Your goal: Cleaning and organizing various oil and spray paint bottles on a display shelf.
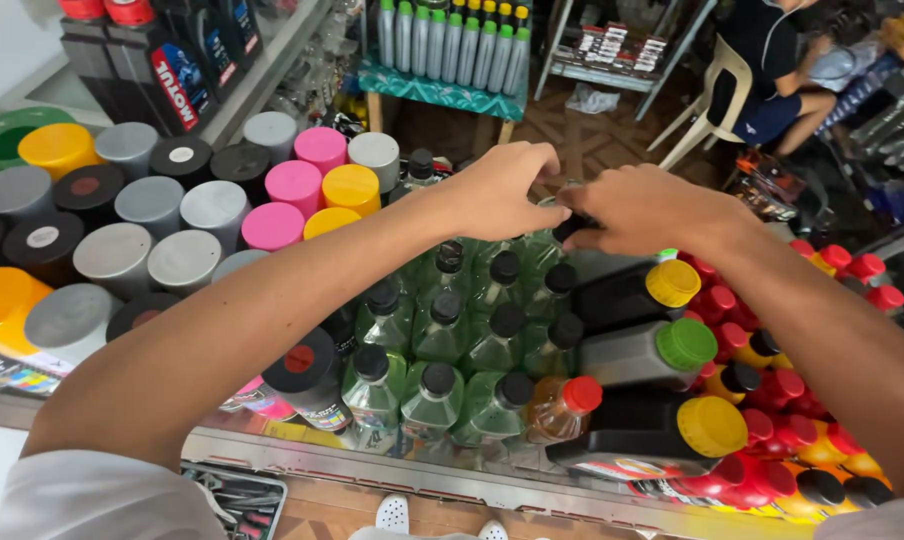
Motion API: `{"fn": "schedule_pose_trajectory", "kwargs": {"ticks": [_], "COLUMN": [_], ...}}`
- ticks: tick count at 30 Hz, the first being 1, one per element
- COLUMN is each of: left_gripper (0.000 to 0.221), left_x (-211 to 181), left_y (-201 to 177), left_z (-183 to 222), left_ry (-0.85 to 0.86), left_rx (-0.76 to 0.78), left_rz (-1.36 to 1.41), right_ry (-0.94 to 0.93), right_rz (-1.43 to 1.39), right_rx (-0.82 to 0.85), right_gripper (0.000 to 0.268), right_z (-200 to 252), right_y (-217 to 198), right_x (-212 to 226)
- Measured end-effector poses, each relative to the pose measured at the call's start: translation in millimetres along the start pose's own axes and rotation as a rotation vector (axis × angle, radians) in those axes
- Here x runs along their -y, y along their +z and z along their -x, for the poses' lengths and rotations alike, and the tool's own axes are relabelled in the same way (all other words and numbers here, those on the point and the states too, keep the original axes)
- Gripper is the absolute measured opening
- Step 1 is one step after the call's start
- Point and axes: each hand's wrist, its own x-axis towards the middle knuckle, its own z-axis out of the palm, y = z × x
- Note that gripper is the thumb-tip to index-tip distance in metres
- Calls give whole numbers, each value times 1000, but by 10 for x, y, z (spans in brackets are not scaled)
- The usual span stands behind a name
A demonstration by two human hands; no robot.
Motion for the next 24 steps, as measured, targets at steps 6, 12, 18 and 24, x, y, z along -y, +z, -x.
{"fn": "schedule_pose_trajectory", "kwargs": {"ticks": [6,12,18,24], "left_gripper": [57,60,57,44], "left_x": [28,85,76,67], "left_y": [24,38,-4,6], "left_z": [4,-10,-49,-62], "left_ry": [-23,-6,-1,-8], "left_rx": [18,15,0,-79], "left_rz": [-4,-23,-62,-372], "right_ry": [-8,-20,60,77], "right_rz": [21,8,-216,-304], "right_rx": [5,-3,-52,71], "right_gripper": [46,45,37,58], "right_z": [-71,-85,62,-238], "right_y": [86,89,-300,-225], "right_x": [-43,-22,59,-205]}}
